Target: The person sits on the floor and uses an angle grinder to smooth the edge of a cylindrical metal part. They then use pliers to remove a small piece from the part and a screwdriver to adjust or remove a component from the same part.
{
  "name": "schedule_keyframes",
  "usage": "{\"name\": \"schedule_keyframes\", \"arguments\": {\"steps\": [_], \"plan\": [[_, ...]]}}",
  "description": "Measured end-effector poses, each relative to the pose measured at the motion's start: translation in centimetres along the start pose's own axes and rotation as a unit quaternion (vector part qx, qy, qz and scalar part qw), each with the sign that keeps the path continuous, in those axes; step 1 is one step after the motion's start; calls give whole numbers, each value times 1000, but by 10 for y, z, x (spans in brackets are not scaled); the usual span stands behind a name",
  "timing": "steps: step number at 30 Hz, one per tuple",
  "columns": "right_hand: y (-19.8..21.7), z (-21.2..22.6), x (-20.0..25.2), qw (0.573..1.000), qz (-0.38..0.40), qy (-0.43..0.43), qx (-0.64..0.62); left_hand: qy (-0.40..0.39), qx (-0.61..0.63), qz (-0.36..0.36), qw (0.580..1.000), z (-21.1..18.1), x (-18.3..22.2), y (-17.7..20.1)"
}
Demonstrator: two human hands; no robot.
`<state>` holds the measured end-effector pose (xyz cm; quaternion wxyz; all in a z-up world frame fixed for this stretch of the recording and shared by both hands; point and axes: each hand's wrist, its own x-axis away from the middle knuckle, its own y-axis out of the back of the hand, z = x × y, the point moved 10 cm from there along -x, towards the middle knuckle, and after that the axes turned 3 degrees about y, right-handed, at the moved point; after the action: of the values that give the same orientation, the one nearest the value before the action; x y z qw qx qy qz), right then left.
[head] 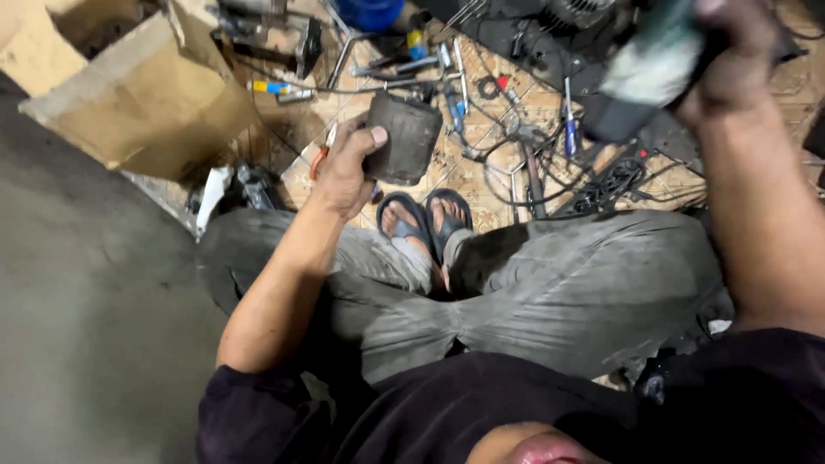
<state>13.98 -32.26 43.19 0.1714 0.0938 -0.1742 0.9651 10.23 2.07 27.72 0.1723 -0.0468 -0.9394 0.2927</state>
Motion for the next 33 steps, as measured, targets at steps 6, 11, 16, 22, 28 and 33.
{"name": "schedule_keyframes", "arguments": {"steps": [6,11,16,22,28,33], "plan": [[20,-9,15,999,-12,35,32,65,-52,6,996,12,9,-35],[-29,-18,44,995,45,87,-5,89,-40,-22,995,31,15,-36],[-36,-61,48,999,24,22,33,75,-131,-32,988,30,37,-40],[-41,-109,38,997,-10,-43,64,41,-213,-10,976,62,32,-43],[-37,-132,25,994,-19,-37,101,35,-284,27,958,118,19,-24],[-47,-143,33,993,-21,-49,107,61,-304,0,951,128,21,-23]]}}
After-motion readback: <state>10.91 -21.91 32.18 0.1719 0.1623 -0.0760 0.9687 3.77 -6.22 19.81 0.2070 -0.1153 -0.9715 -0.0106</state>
